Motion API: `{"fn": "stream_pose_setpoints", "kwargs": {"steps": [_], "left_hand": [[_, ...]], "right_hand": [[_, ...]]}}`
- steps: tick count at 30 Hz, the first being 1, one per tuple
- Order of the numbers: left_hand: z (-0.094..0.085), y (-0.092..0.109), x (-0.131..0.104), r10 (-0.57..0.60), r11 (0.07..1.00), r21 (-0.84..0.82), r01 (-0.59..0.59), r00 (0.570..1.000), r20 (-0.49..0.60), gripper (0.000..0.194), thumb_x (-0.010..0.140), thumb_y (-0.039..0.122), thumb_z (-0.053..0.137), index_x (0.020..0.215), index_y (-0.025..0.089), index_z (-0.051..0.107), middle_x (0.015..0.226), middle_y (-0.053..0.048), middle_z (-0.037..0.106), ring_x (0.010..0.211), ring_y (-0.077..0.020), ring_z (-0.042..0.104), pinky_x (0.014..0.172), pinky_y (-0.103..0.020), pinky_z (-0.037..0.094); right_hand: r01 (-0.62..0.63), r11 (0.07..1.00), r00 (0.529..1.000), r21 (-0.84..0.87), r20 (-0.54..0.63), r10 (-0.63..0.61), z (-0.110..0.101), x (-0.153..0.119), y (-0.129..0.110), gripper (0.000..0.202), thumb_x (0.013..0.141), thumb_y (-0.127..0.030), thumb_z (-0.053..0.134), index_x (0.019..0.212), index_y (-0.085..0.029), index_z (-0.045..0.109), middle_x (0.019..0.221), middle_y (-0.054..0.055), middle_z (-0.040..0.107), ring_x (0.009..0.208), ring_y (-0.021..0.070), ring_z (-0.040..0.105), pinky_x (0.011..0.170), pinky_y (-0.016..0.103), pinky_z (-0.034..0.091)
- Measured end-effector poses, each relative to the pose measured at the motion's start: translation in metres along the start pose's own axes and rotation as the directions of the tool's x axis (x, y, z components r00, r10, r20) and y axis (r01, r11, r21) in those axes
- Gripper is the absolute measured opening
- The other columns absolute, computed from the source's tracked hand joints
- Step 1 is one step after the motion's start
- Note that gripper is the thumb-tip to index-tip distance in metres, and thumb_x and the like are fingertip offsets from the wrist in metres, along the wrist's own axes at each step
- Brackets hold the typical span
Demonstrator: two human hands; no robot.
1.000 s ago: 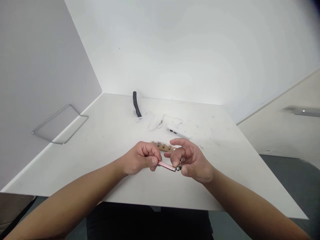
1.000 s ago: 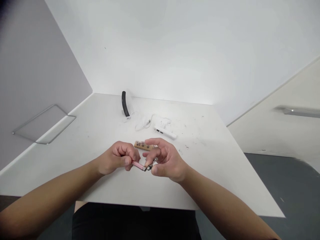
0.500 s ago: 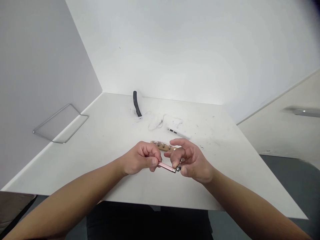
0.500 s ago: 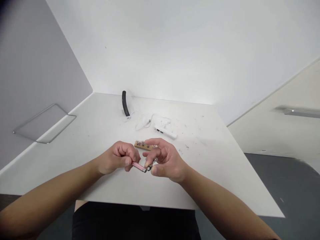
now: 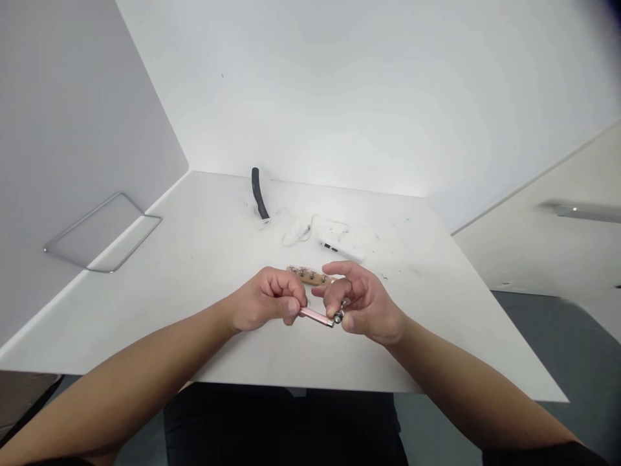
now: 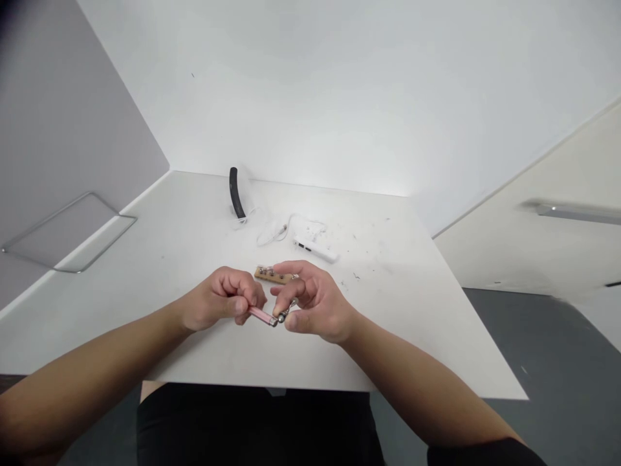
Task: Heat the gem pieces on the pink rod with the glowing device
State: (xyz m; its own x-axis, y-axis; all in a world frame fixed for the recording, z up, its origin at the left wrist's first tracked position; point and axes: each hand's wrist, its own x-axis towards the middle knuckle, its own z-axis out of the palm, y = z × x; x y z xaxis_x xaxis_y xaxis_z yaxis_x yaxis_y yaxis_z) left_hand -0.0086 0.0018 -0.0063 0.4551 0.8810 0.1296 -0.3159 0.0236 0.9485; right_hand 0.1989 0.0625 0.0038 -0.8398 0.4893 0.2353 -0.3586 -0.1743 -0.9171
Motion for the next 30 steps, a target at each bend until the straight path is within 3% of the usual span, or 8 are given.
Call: {"fn": "stream_pose_setpoints", "kwargs": {"steps": [30], "left_hand": [[0.0002, 0.0018, -0.0009, -0.023, 1.000, 0.013, 0.023, 1.000, -0.003, 0.020, 0.077, 0.031, 0.064, 0.072, 0.012, 0.059, 0.054, -0.002, 0.056, 0.058, -0.0124, 0.051, 0.060, -0.029, 0.042]], "right_hand": [[0.021, 0.997, 1.000, -0.079, -0.012, -0.022, 0.0019, 0.0003, -0.0023, 0.058, 0.069, -0.017, 0.074, 0.122, -0.022, 0.050, 0.074, -0.003, 0.067, 0.075, 0.0100, 0.064, 0.104, 0.041, 0.034]]}}
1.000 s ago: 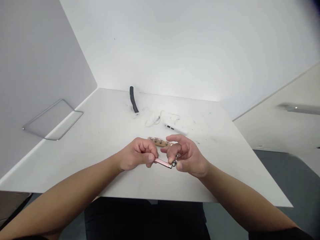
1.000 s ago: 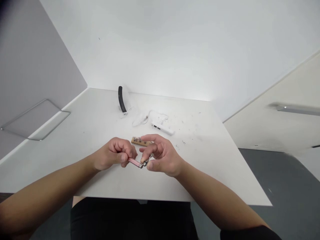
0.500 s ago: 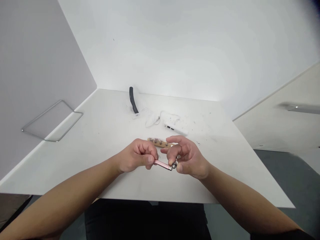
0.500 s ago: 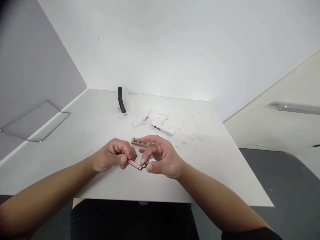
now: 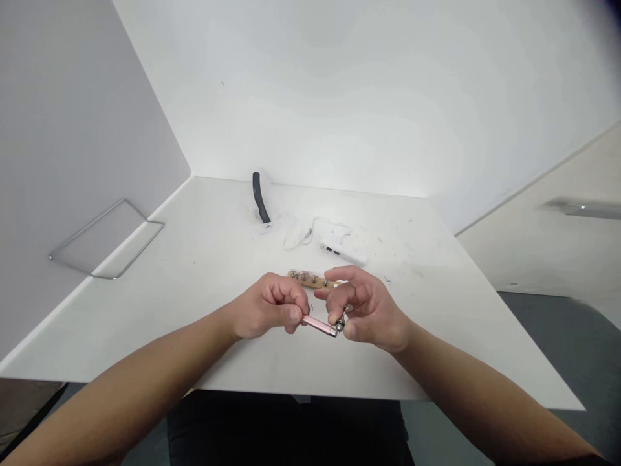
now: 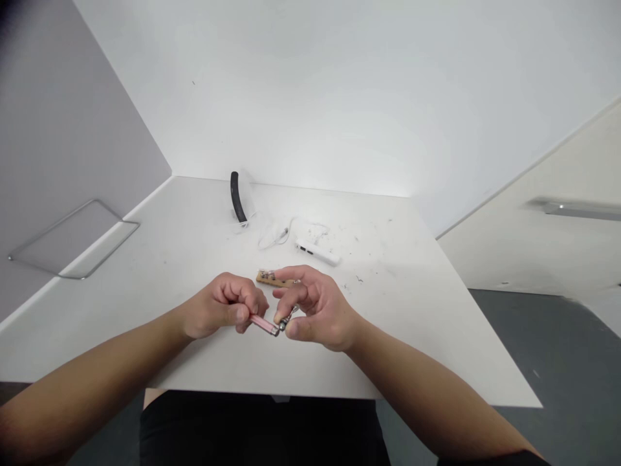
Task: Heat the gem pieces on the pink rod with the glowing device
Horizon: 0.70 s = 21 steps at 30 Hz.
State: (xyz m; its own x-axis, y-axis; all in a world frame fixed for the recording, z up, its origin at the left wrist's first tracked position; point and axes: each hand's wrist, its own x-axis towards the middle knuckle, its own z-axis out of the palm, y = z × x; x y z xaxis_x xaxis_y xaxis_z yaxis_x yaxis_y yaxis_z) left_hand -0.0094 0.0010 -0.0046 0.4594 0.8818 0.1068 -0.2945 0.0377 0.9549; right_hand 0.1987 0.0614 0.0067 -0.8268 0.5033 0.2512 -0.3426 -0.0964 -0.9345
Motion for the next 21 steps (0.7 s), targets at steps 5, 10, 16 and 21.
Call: {"fn": "stream_pose_setpoints", "kwargs": {"steps": [5, 10, 16, 21], "left_hand": [[0.000, -0.001, 0.000, -0.003, 1.000, 0.000, 0.003, 1.000, -0.003, 0.021, 0.077, 0.031, 0.064, 0.072, 0.012, 0.059, 0.053, -0.002, 0.055, 0.058, -0.0124, 0.051, 0.060, -0.028, 0.041], [-0.004, -0.003, -0.002, 0.032, 0.999, -0.014, -0.032, 0.999, 0.004, 0.017, 0.078, 0.030, 0.063, 0.073, 0.013, 0.060, 0.052, -0.001, 0.054, 0.055, -0.0118, 0.049, 0.058, -0.028, 0.040], [-0.010, 0.000, -0.001, 0.105, 0.994, -0.020, -0.107, 0.993, -0.061, 0.015, 0.081, 0.026, 0.059, 0.073, 0.013, 0.058, 0.054, -0.001, 0.055, 0.056, -0.0106, 0.048, 0.059, -0.028, 0.041], [-0.012, 0.000, 0.000, 0.100, 0.994, -0.029, -0.103, 0.993, -0.070, 0.015, 0.081, 0.026, 0.061, 0.073, 0.013, 0.057, 0.053, 0.000, 0.055, 0.055, -0.0098, 0.047, 0.057, -0.026, 0.039]], "right_hand": [[0.000, 1.000, 1.000, -0.013, -0.006, 0.000, 0.001, -0.001, 0.000, 0.058, 0.068, -0.018, 0.074, 0.121, -0.023, 0.050, 0.075, -0.003, 0.068, 0.075, 0.0105, 0.064, 0.105, 0.043, 0.032], [0.006, 0.998, 0.997, -0.056, -0.073, -0.010, -0.005, 0.000, 0.000, 0.055, 0.069, -0.022, 0.074, 0.119, -0.024, 0.051, 0.073, -0.003, 0.067, 0.073, 0.0107, 0.064, 0.104, 0.043, 0.034], [0.025, 0.997, 0.974, -0.073, -0.223, -0.041, -0.020, 0.000, -0.003, 0.051, 0.068, -0.026, 0.075, 0.114, -0.026, 0.054, 0.072, -0.005, 0.067, 0.070, 0.0097, 0.064, 0.106, 0.045, 0.034], [0.025, 0.994, 0.978, -0.102, -0.203, -0.045, -0.024, -0.003, -0.003, 0.050, 0.070, -0.025, 0.074, 0.116, -0.027, 0.053, 0.073, -0.005, 0.066, 0.070, 0.0089, 0.063, 0.106, 0.044, 0.035]]}}
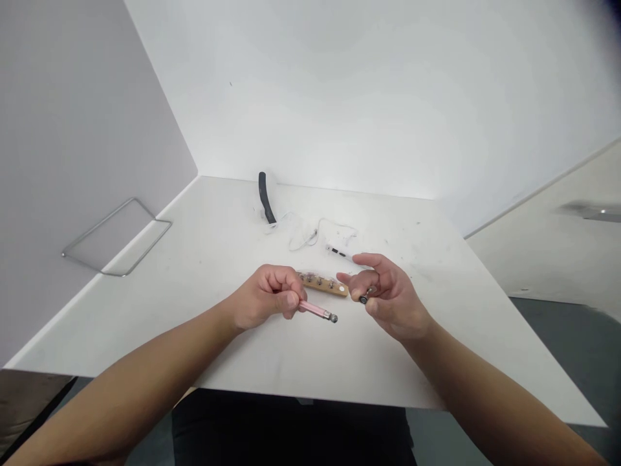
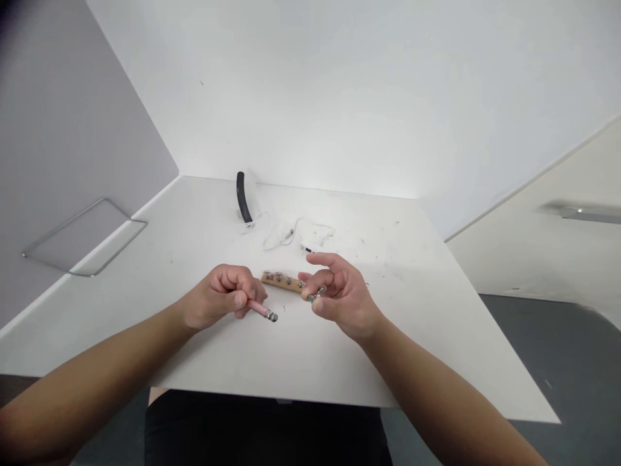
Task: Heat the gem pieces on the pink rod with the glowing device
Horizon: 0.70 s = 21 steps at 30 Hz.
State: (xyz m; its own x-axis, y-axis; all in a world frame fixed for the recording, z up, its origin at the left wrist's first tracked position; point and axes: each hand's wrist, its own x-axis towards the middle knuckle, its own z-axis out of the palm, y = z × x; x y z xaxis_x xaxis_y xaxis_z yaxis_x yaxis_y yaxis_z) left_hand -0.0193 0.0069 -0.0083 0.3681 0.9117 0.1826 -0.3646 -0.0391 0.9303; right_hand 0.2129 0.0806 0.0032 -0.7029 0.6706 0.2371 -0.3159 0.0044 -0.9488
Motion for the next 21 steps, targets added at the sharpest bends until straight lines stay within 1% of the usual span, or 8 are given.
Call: {"fn": "stream_pose_setpoints", "kwargs": {"steps": [3, 5, 6, 8, 10, 13, 16, 21], "left_hand": [[-0.002, -0.001, 0.000, 0.006, 1.000, 0.001, -0.006, 1.000, -0.027, 0.016, 0.080, 0.026, 0.061, 0.072, 0.013, 0.057, 0.053, 0.000, 0.054, 0.059, -0.0113, 0.051, 0.059, -0.026, 0.040], [-0.004, -0.001, 0.000, 0.001, 1.000, 0.018, 0.000, 0.998, -0.062, 0.016, 0.080, 0.027, 0.061, 0.073, 0.013, 0.057, 0.053, 0.000, 0.055, 0.063, -0.0127, 0.054, 0.061, -0.027, 0.041], [-0.006, -0.001, 0.000, -0.002, 1.000, 0.029, 0.004, 0.997, -0.079, 0.016, 0.080, 0.028, 0.061, 0.074, 0.013, 0.057, 0.054, 0.000, 0.056, 0.064, -0.0132, 0.055, 0.062, -0.027, 0.042], [-0.009, 0.000, -0.001, 0.002, 0.999, 0.049, 0.004, 0.994, -0.108, 0.017, 0.080, 0.029, 0.061, 0.076, 0.013, 0.057, 0.056, 0.000, 0.056, 0.064, -0.0125, 0.056, 0.061, -0.026, 0.042], [-0.013, 0.001, -0.001, 0.012, 0.998, 0.070, -0.003, 0.991, -0.133, 0.017, 0.081, 0.029, 0.061, 0.076, 0.013, 0.057, 0.055, 0.001, 0.055, 0.062, -0.0110, 0.055, 0.061, -0.024, 0.041], [-0.019, 0.002, -0.001, 0.025, 0.993, 0.115, -0.005, 0.984, -0.176, 0.017, 0.081, 0.030, 0.060, 0.077, 0.013, 0.057, 0.057, 0.001, 0.056, 0.060, -0.0096, 0.053, 0.061, -0.023, 0.040], [-0.023, 0.004, -0.001, 0.038, 0.988, 0.154, -0.004, 0.975, -0.218, 0.019, 0.081, 0.031, 0.060, 0.077, 0.013, 0.057, 0.061, 0.000, 0.059, 0.060, -0.0095, 0.053, 0.061, -0.024, 0.039], [-0.027, 0.007, 0.002, 0.047, 0.984, 0.176, 0.000, 0.964, -0.262, 0.020, 0.080, 0.032, 0.061, 0.075, 0.014, 0.056, 0.055, 0.002, 0.055, 0.062, -0.0107, 0.054, 0.062, -0.024, 0.039]], "right_hand": [[0.014, 0.991, 1.000, -0.130, 0.012, -0.013, -0.001, -0.001, 0.001, 0.051, 0.071, -0.025, 0.072, 0.118, -0.027, 0.050, 0.073, -0.005, 0.065, 0.071, 0.0106, 0.064, 0.103, 0.045, 0.037], [0.038, 0.931, 0.999, -0.362, 0.015, -0.034, -0.001, -0.002, 0.001, 0.054, 0.072, -0.022, 0.070, 0.121, -0.026, 0.047, 0.074, -0.004, 0.066, 0.075, 0.0131, 0.064, 0.101, 0.046, 0.039], [0.048, 0.864, 0.999, -0.501, 0.017, -0.046, -0.002, -0.002, 0.001, 0.056, 0.072, -0.020, 0.069, 0.122, -0.026, 0.045, 0.075, -0.003, 0.066, 0.077, 0.0146, 0.064, 0.098, 0.046, 0.041], [0.060, 0.675, 0.998, -0.735, 0.027, -0.059, -0.003, -0.001, 0.000, 0.057, 0.073, -0.019, 0.065, 0.125, -0.027, 0.043, 0.079, -0.001, 0.068, 0.079, 0.0171, 0.064, 0.090, 0.044, 0.047], [0.063, 0.501, 0.998, -0.863, 0.041, -0.054, -0.004, 0.000, -0.001, 0.055, 0.075, -0.020, 0.061, 0.126, -0.027, 0.041, 0.081, 0.001, 0.068, 0.079, 0.0191, 0.064, 0.081, 0.042, 0.051], [0.047, 0.348, 0.999, -0.936, 0.035, -0.041, -0.007, 0.002, -0.002, 0.054, 0.076, -0.020, 0.057, 0.127, -0.026, 0.039, 0.083, 0.001, 0.069, 0.081, 0.0200, 0.064, 0.077, 0.041, 0.051], [0.017, 0.262, 1.000, -0.965, 0.014, -0.015, -0.009, 0.004, -0.002, 0.054, 0.077, -0.019, 0.053, 0.128, -0.026, 0.037, 0.085, 0.001, 0.069, 0.080, 0.0199, 0.064, 0.076, 0.042, 0.051], [0.021, 0.145, 0.999, -0.989, 0.026, 0.030, -0.010, 0.006, 0.003, 0.054, 0.076, -0.017, 0.051, 0.128, -0.025, 0.038, 0.084, 0.000, 0.070, 0.081, 0.0210, 0.063, 0.080, 0.043, 0.048]]}}
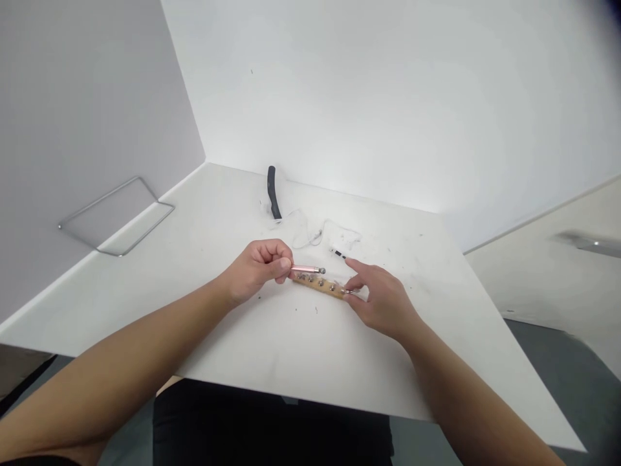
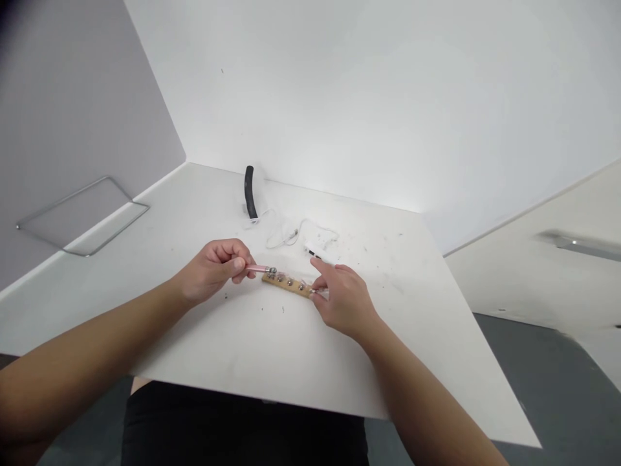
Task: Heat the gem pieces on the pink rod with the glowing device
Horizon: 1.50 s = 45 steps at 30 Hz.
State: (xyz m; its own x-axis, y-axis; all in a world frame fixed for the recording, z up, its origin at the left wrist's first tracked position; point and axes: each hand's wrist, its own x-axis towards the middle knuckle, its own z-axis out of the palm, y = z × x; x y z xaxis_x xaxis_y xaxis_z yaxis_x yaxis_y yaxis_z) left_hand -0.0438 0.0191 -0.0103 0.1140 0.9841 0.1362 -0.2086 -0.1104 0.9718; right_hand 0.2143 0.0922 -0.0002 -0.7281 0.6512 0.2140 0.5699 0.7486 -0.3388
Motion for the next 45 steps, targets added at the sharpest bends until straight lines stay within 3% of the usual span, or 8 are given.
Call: {"fn": "stream_pose_setpoints", "kwargs": {"steps": [11, 22, 38, 45], "left_hand": [[-0.002, 0.003, 0.002, -0.017, 1.000, -0.002, 0.017, 0.999, -0.036, 0.021, 0.079, 0.033, 0.062, 0.074, 0.014, 0.055, 0.054, 0.003, 0.053, 0.067, -0.0115, 0.057, 0.065, -0.024, 0.040], [-0.002, 0.005, 0.003, -0.004, 1.000, 0.031, 0.005, 0.999, -0.039, 0.019, 0.079, 0.031, 0.060, 0.073, 0.014, 0.055, 0.055, 0.003, 0.054, 0.064, -0.0113, 0.056, 0.062, -0.023, 0.039], [0.001, 0.010, 0.005, -0.028, 0.997, 0.066, 0.032, 0.998, -0.059, 0.017, 0.076, 0.028, 0.060, 0.070, 0.013, 0.054, 0.057, 0.002, 0.054, 0.063, -0.0113, 0.056, 0.059, -0.023, 0.038], [0.000, 0.010, 0.003, -0.048, 0.996, 0.075, 0.053, 0.996, -0.070, 0.014, 0.078, 0.026, 0.058, 0.071, 0.015, 0.054, 0.057, 0.003, 0.054, 0.064, -0.0108, 0.056, 0.061, -0.023, 0.039]], "right_hand": [[-0.009, 0.984, 0.997, -0.176, 0.072, 0.022, 0.003, 0.006, 0.002, 0.051, 0.075, -0.018, 0.052, 0.125, -0.023, 0.043, 0.085, 0.001, 0.072, 0.078, 0.0206, 0.063, 0.072, 0.038, 0.049], [0.037, 0.960, 0.964, -0.278, 0.262, 0.039, -0.006, 0.018, -0.001, 0.051, 0.075, -0.020, 0.053, 0.126, -0.023, 0.044, 0.086, 0.001, 0.072, 0.077, 0.0227, 0.063, 0.066, 0.038, 0.049], [-0.004, 0.955, 0.921, -0.295, 0.372, 0.119, -0.010, 0.026, -0.003, 0.049, 0.078, -0.023, 0.051, 0.126, -0.025, 0.042, 0.090, 0.001, 0.071, 0.081, 0.0212, 0.063, 0.066, 0.032, 0.045], [0.016, 0.962, 0.917, -0.271, 0.387, 0.094, -0.009, 0.026, -0.001, 0.048, 0.077, -0.024, 0.051, 0.124, -0.024, 0.043, 0.091, 0.001, 0.070, 0.080, 0.0210, 0.061, 0.067, 0.032, 0.044]]}}
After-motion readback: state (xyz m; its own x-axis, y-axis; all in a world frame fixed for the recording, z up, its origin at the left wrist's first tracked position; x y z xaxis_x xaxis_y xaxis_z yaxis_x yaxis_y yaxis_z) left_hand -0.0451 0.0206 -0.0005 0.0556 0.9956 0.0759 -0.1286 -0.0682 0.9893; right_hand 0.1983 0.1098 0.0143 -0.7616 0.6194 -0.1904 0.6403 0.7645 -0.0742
